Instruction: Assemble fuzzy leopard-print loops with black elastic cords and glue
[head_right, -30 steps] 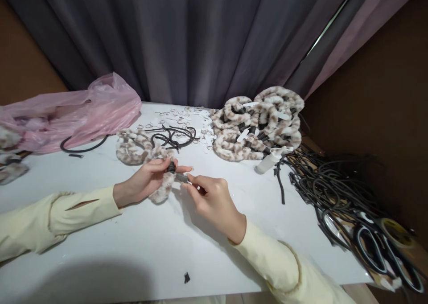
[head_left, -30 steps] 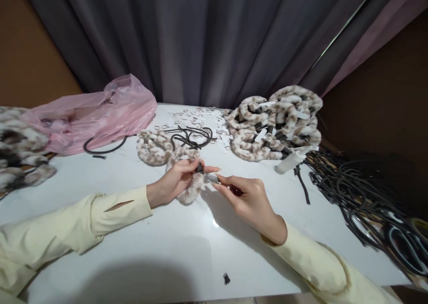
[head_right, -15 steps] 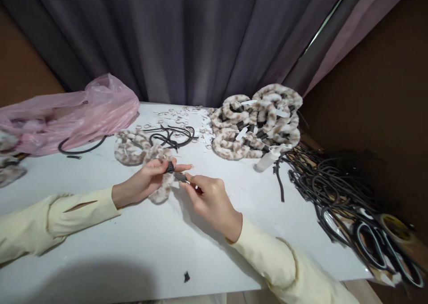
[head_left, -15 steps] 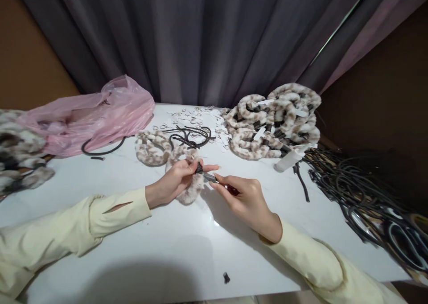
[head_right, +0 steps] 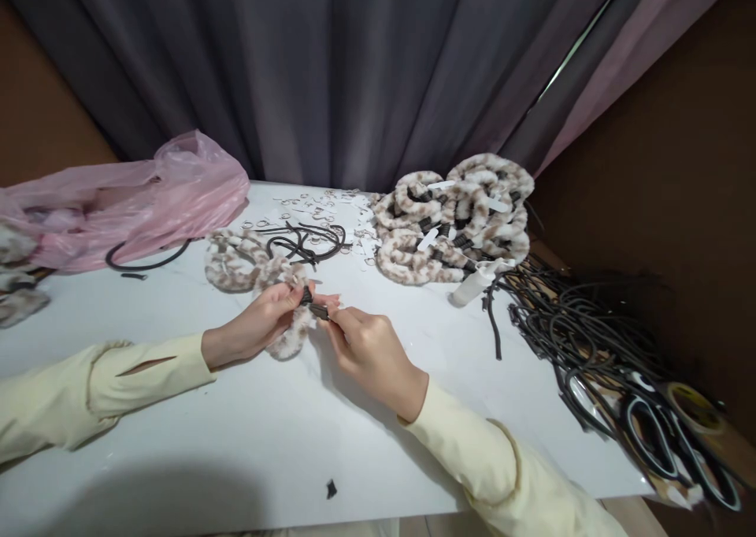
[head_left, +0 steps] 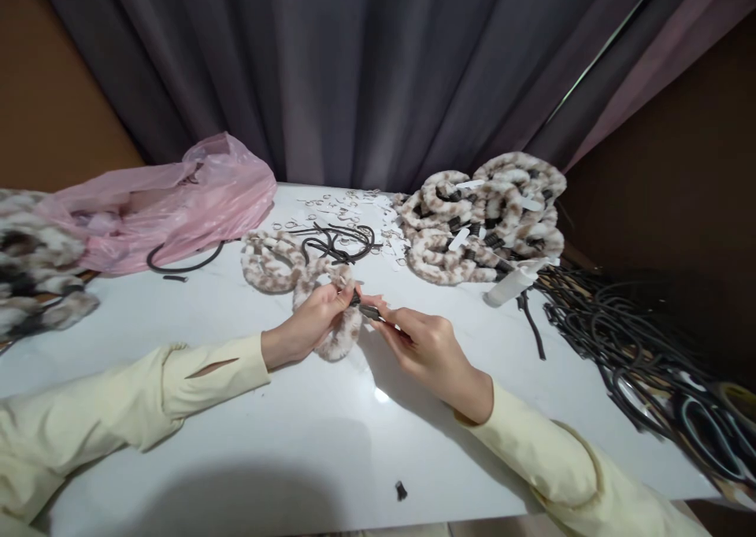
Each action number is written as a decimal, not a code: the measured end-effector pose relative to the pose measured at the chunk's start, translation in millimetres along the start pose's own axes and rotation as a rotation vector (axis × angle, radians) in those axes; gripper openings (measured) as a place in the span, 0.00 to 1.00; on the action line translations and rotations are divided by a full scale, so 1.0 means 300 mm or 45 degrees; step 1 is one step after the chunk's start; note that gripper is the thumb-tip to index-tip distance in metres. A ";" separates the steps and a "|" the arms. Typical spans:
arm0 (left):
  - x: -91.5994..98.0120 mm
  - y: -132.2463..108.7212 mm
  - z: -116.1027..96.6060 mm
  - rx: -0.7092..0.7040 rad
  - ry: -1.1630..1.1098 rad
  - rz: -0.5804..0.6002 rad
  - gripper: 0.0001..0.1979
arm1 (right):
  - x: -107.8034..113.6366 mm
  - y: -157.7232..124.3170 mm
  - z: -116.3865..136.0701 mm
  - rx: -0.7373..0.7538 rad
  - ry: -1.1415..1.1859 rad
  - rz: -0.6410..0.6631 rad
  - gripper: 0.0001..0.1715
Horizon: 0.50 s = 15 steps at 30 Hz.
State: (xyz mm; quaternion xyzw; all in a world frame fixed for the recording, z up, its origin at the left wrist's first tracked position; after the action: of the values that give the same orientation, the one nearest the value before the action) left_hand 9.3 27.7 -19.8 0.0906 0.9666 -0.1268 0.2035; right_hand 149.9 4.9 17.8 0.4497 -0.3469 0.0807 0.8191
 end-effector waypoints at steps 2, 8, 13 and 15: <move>0.009 0.005 0.008 0.031 -0.004 -0.059 0.16 | 0.006 0.007 -0.002 -0.031 0.024 0.009 0.10; 0.015 0.007 0.017 0.067 -0.034 -0.065 0.11 | 0.037 0.018 -0.005 -0.198 0.108 0.025 0.08; 0.014 0.004 0.013 0.049 -0.024 -0.066 0.10 | 0.036 0.017 -0.003 -0.230 0.119 0.045 0.10; 0.007 0.002 0.008 0.037 -0.029 -0.024 0.11 | 0.031 0.017 -0.003 -0.218 0.112 0.048 0.10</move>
State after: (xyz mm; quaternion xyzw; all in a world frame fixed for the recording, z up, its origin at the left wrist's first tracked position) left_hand 8.4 28.0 -23.0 0.0830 0.9631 -0.1438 0.2119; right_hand 155.2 6.9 27.0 0.3674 -0.3247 0.0859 0.8673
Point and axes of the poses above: each hand's wrist, its own y-axis towards the middle knuckle, its own x-axis out of the back of the hand, z = x × y, the point moved 4 cm from there along y, towards the middle knuckle, and after that the axes turned 7 degrees about -z, right-handed, at the moved point
